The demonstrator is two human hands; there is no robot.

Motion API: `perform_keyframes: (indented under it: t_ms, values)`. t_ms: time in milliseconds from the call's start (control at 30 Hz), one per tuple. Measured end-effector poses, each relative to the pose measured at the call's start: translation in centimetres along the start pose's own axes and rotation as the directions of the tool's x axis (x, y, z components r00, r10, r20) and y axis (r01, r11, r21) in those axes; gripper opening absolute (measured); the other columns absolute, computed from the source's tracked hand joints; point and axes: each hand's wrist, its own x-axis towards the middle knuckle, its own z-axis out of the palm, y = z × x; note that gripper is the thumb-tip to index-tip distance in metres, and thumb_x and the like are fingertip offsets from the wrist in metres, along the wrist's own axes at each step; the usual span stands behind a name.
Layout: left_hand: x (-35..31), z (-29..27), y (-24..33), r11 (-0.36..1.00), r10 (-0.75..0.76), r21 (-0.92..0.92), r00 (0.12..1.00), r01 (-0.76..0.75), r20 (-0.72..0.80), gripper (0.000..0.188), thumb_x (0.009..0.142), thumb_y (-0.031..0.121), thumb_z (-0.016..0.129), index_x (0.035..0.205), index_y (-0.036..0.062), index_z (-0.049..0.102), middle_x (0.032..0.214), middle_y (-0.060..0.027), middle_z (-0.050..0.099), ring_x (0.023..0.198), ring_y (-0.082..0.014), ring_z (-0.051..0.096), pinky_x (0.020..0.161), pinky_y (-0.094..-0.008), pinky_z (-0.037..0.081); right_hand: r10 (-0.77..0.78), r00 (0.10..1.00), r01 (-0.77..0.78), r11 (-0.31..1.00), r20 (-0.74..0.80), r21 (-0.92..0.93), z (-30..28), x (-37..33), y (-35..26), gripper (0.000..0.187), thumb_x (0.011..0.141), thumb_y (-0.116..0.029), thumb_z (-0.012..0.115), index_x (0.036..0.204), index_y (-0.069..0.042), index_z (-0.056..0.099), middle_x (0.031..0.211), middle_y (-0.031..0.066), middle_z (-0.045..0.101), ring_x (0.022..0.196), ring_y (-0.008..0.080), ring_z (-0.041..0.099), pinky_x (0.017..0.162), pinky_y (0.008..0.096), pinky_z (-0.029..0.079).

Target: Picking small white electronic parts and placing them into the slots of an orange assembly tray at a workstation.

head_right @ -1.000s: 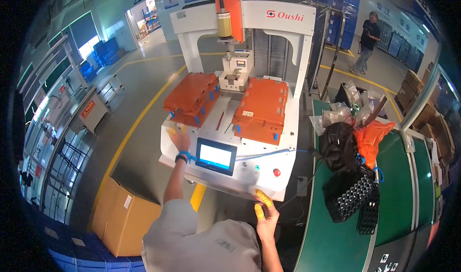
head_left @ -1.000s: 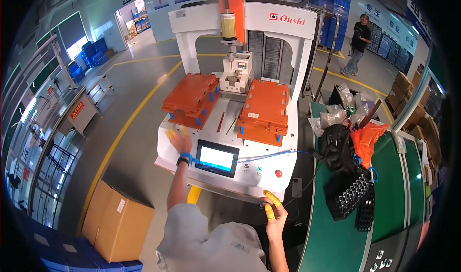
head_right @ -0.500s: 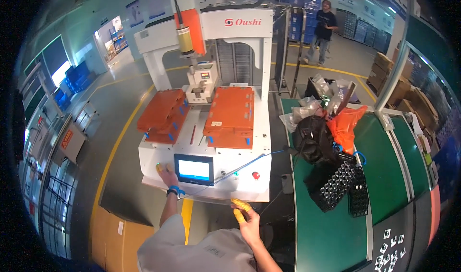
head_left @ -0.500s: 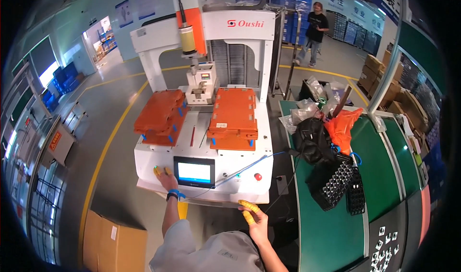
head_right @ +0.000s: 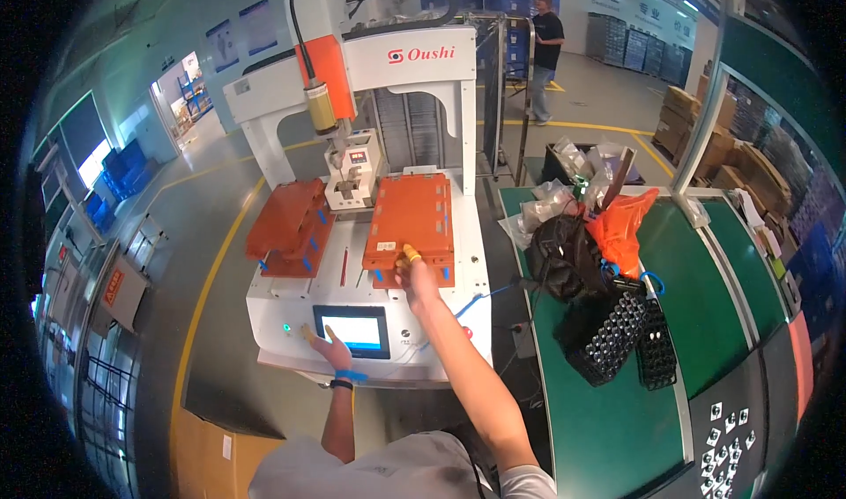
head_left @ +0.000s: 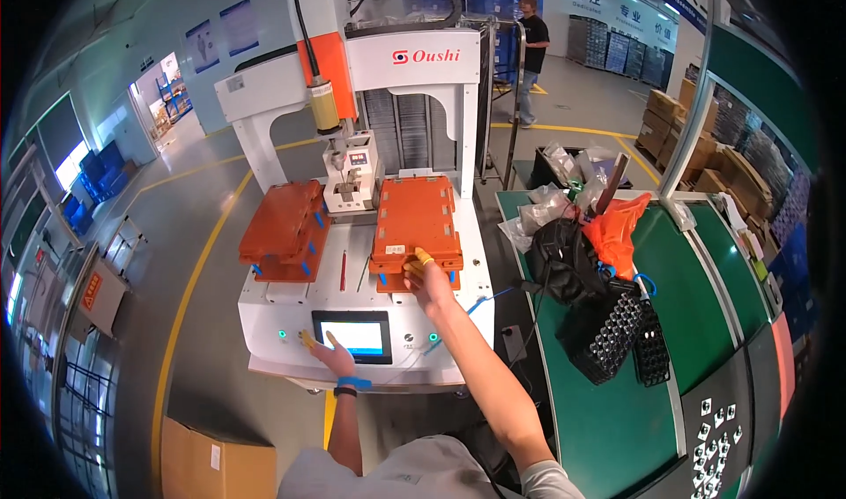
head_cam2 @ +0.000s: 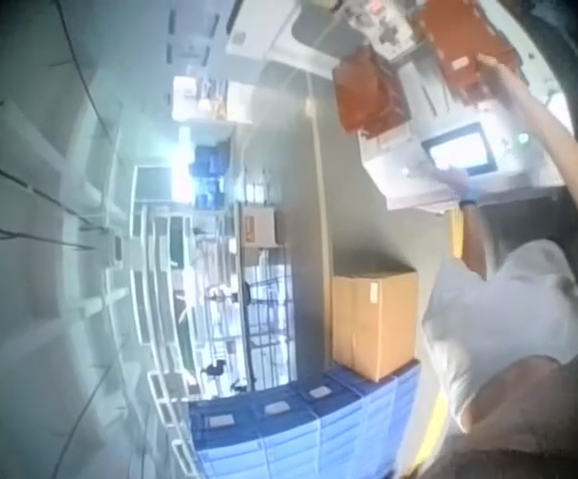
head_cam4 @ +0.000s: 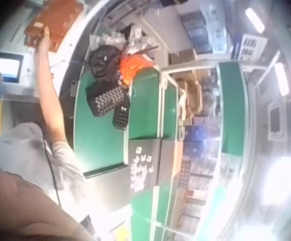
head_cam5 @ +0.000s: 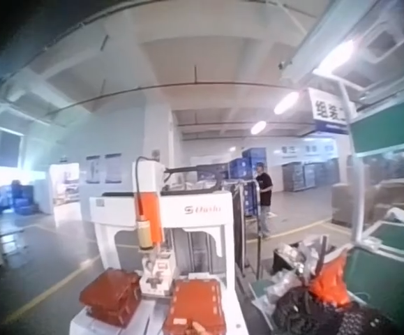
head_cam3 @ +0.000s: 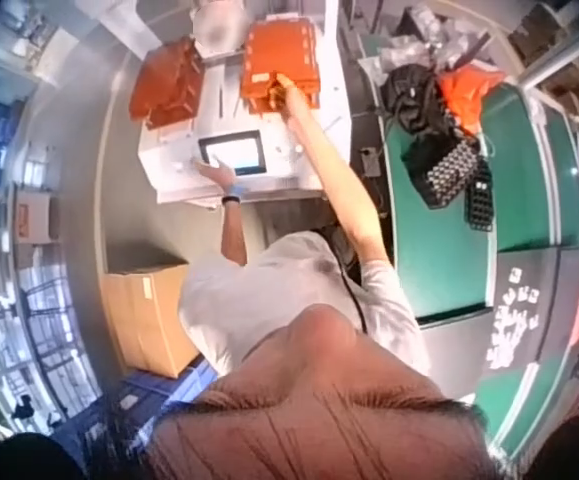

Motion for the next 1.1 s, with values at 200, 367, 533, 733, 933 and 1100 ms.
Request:
perform_keyframes:
  t_ms: [200,367,533,733,933,1100]
  values:
    - [-1.0,1.1,3.0,0.991,0.029,-0.135,0.998,-0.023,0.049,0.060,0.104,0.028,0.048,0.147,-0.0085,0.029,0.153,-0.0259,0.032,0.142,-0.0383,0.029,0.119,-0.0464,0.022,0.089,0.957,-0.077,0.996,-0.277,0.051,3.4,1.9,-0.6,0.033,0.091,-0.042,0.068,0.104,-0.012,0.062,0.085,0.0029,0.061,0.074,0.0164,0.057,0.067,0.0304,0.046]
    - [-0.9,-0.2,6.1,0.936,-0.100,-0.327,0.989,0.130,0.106,0.052,0.105,0.024,0.047,0.146,-0.0048,0.034,0.150,-0.0212,0.037,0.137,-0.0341,0.036,0.116,-0.0432,0.026,0.095,0.966,-0.079,0.994,-0.241,0.075,6.0,2.1,-4.5,0.055,0.085,-0.049,0.071,0.118,-0.007,0.058,0.102,0.0067,0.061,0.088,0.0203,0.058,0.074,0.0347,0.051]
    - [-2.0,-1.6,9.2,0.900,-0.023,-0.418,0.971,0.124,0.239,0.042,0.104,0.017,0.047,0.139,-0.0050,0.043,0.140,-0.0167,0.050,0.129,-0.0292,0.047,0.112,-0.0396,0.033,-0.115,0.922,0.214,0.948,-0.370,0.236,6.8,3.6,-4.6,0.042,0.087,-0.033,0.065,0.121,-0.009,0.057,0.117,0.0069,0.062,0.105,0.0231,0.060,0.089,0.0398,0.051]
    - [-5.2,-4.7,18.4,0.752,0.107,-0.602,0.853,0.267,0.512,0.026,0.101,0.009,0.048,0.117,-0.0053,0.062,0.115,-0.0115,0.067,0.109,-0.0208,0.059,0.100,-0.0334,0.044,-0.248,0.968,0.238,0.847,-0.043,0.476,1.6,-2.6,-5.5,0.023,0.086,-0.007,0.055,0.108,-0.005,0.062,0.111,0.0069,0.067,0.107,0.0226,0.062,0.100,0.0374,0.048]
    - [-8.7,-5.0,22.4,0.224,0.355,-0.694,0.606,0.684,0.712,0.061,0.096,0.042,0.051,0.135,-0.0042,0.048,0.122,-0.0106,0.061,0.110,-0.0235,0.059,0.101,-0.0382,0.042,-0.406,0.872,0.485,0.796,-0.275,0.363,-9.9,-18.1,1.8,0.041,0.087,-0.005,0.061,0.127,-0.007,0.054,0.123,0.0054,0.063,0.113,0.0191,0.061,0.099,0.0346,0.048]
    - [-9.6,-8.2,26.5,0.413,0.510,-0.402,0.159,0.817,0.846,0.044,0.085,0.003,0.069,0.126,-0.0018,0.053,0.107,-0.0053,0.065,0.091,-0.0130,0.064,0.075,-0.0259,0.054,-0.493,0.814,0.580,0.708,-0.306,0.402,-14.3,-27.5,3.5,0.060,0.077,0.002,0.069,0.134,-0.006,0.051,0.130,0.0060,0.059,0.124,0.0255,0.054,0.107,0.0431,0.043]
